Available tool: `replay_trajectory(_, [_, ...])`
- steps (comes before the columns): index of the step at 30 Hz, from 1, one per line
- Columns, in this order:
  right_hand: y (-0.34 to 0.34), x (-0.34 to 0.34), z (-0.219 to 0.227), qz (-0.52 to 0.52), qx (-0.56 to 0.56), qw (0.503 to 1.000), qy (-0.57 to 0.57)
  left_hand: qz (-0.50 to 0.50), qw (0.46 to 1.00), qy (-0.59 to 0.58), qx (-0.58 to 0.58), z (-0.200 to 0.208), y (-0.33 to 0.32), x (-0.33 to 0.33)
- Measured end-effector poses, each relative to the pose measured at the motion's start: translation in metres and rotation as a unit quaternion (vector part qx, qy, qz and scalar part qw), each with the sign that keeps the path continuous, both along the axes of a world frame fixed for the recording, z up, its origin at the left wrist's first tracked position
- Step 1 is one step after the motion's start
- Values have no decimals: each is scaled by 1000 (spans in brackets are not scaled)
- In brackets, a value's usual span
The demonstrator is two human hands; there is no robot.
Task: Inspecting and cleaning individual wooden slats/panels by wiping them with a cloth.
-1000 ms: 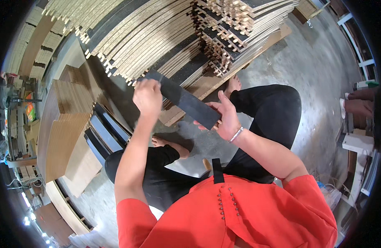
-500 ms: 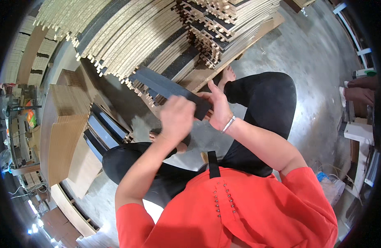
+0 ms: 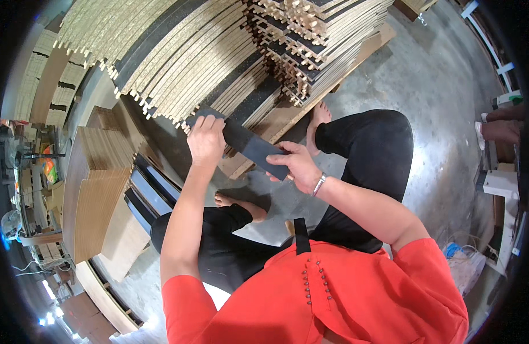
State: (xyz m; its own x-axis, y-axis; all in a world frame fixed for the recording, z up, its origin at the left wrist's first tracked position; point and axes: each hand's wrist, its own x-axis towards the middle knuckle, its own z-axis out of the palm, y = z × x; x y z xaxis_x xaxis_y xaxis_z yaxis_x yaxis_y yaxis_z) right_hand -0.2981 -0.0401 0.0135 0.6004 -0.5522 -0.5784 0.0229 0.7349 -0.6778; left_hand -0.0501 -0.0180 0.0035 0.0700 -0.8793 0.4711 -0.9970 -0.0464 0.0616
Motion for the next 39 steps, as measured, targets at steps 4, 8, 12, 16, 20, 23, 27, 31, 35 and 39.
replay_trajectory(4, [10,2,-3,44,-482,854,189,191,981,41,-7,5,-5,45])
replay_trajectory(8, [14,7,6,112,-499,812,280,253,946,196,-43,22,19,53])
replay_trajectory(12, [2,-1,-8,80,-7,993,89,193,943,253,-99,34,37,19])
replay_trajectory(16, [-2,-5,9,86,160,982,-54,-109,981,158,-35,50,62,-76])
replay_trajectory(20, [2,-1,19,81,163,981,-69,-137,982,123,-32,37,49,-89])
replay_trajectory(23, [-2,-5,6,95,176,974,-106,21,996,85,-10,17,2,-33])
replay_trajectory(27, [-3,-2,4,98,169,974,-118,113,990,86,-18,7,-23,3])
replay_trajectory(31, [-5,-5,-4,85,174,975,-106,-119,988,95,16,32,15,-78])
replay_trajectory(35, [-3,-5,-2,72,161,979,-98,-126,990,58,2,27,9,-68])
replay_trajectory(39, [-3,-2,11,26,173,980,-100,149,982,118,2,4,-34,16])
